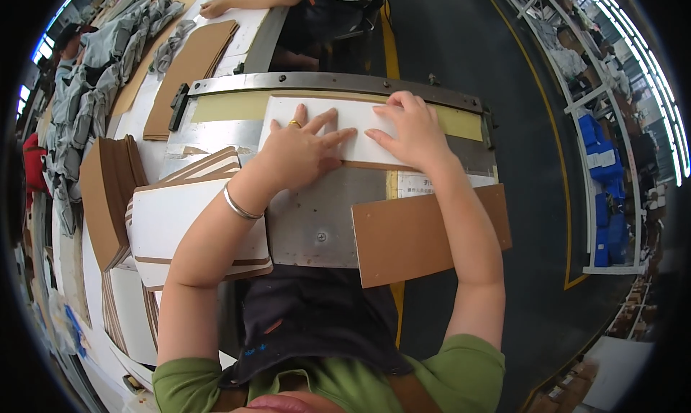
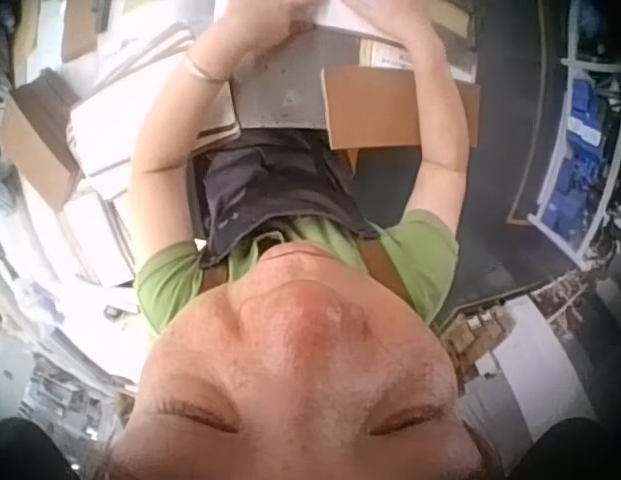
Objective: Placing white liners onto brown leather panels and stacking them in a workshop.
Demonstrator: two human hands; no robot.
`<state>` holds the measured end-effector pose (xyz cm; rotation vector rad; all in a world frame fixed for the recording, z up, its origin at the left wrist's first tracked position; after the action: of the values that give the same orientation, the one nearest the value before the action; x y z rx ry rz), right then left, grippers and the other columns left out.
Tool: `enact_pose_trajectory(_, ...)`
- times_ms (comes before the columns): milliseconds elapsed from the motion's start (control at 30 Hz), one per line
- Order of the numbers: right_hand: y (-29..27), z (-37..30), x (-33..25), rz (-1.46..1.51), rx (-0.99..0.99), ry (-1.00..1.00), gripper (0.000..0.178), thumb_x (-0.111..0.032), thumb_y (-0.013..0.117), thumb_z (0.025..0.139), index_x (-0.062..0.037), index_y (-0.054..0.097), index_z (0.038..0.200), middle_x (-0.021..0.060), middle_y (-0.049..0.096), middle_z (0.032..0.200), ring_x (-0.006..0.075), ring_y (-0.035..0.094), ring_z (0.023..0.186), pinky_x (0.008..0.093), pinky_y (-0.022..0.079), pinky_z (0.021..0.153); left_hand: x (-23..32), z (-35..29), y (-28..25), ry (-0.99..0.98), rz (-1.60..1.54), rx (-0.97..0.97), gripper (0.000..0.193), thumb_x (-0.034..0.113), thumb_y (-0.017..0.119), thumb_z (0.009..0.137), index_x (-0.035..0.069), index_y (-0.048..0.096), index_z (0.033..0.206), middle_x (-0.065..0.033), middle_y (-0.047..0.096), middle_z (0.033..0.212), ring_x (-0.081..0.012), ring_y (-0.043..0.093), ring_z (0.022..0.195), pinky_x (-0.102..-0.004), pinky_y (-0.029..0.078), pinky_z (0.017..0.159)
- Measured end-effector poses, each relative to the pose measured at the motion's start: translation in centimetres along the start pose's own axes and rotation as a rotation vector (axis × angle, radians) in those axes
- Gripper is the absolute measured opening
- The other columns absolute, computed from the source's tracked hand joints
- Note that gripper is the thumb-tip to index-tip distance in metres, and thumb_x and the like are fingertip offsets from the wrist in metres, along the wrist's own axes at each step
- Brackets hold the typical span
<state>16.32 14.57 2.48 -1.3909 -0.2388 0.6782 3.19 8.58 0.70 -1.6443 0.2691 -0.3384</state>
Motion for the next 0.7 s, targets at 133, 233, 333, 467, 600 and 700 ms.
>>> enact_pose_trajectory(133,0.7,2.3,0.2,0.135,-0.206,0.046,0.067,-0.041,0.084,0.063,-0.0151,0.062,0.121,0.0087,0.056,0.123,0.0281,0.051,0.119,0.0390,0.045,0.097,1.0,-2.6,-0.6,0.131,-0.234,-0.118,0.061,0.037,0.066,0.087,0.028,0.044,0.143,-0.0087,0.036,0.152,-0.0373,0.036,0.138,-0.0611,0.034,0.107)
enact_pose_trajectory(233,0.9,2.9,0.4,0.150,-0.292,0.097,0.069,-0.030,0.087,0.059,-0.0123,0.060,0.120,0.0106,0.057,0.115,0.0278,0.059,0.102,0.0385,0.048,0.090,0.1,-9.0,-4.2,0.113,-0.152,0.019,0.076,0.031,0.078,0.075,0.025,0.045,0.143,-0.0105,0.035,0.152,-0.0363,0.037,0.138,-0.0569,0.032,0.111)
enact_pose_trajectory(333,1.5,2.9,-0.6,0.196,-0.406,0.166,0.074,-0.026,0.089,0.055,-0.0118,0.058,0.120,0.0114,0.058,0.111,0.0259,0.059,0.098,0.0362,0.048,0.085,-2.9,-16.3,-4.4,0.002,-0.243,0.060,0.088,0.027,0.085,0.063,0.025,0.047,0.142,-0.0103,0.036,0.152,-0.0380,0.035,0.139,-0.0559,0.032,0.111)
enact_pose_trajectory(467,0.9,2.8,-0.8,0.184,-0.386,0.100,0.072,-0.021,0.089,0.054,-0.0112,0.059,0.118,0.0062,0.059,0.085,0.0223,0.060,0.084,0.0340,0.047,0.075,-6.9,-21.8,-1.4,-0.300,-0.150,0.004,0.093,0.035,0.087,0.057,0.025,0.048,0.141,-0.0107,0.041,0.149,-0.0373,0.034,0.140,-0.0522,0.031,0.114)
enact_pose_trajectory(600,-5.0,2.3,-2.8,0.340,-0.133,0.072,0.047,-0.013,0.086,0.060,-0.0070,0.067,0.103,0.0009,0.056,0.072,0.0122,0.055,0.068,0.0273,0.044,0.062,-7.5,-22.8,-1.0,-0.213,-0.084,0.183,0.088,0.044,0.083,0.059,0.022,0.052,0.137,-0.0105,0.045,0.146,-0.0364,0.040,0.136,-0.0509,0.035,0.111)
enact_pose_trajectory(700,-15.0,-2.9,-5.9,0.292,0.290,-0.080,0.033,0.003,0.078,0.069,-0.0080,0.071,0.098,-0.0009,0.052,0.074,0.0091,0.049,0.065,0.0248,0.041,0.057,-7.3,-23.2,-1.6,-0.114,0.060,0.260,0.075,0.032,0.080,0.066,0.019,0.054,0.135,-0.0099,0.052,0.141,-0.0355,0.052,0.127,-0.0453,0.043,0.106)
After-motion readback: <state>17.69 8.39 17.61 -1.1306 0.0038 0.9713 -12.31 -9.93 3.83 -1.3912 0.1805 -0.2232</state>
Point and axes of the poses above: each hand's wrist, its own z-axis towards the middle knuckle, its own y-axis out of the palm, x = y × z, the point moved 10 cm from there along z, towards the middle knuckle
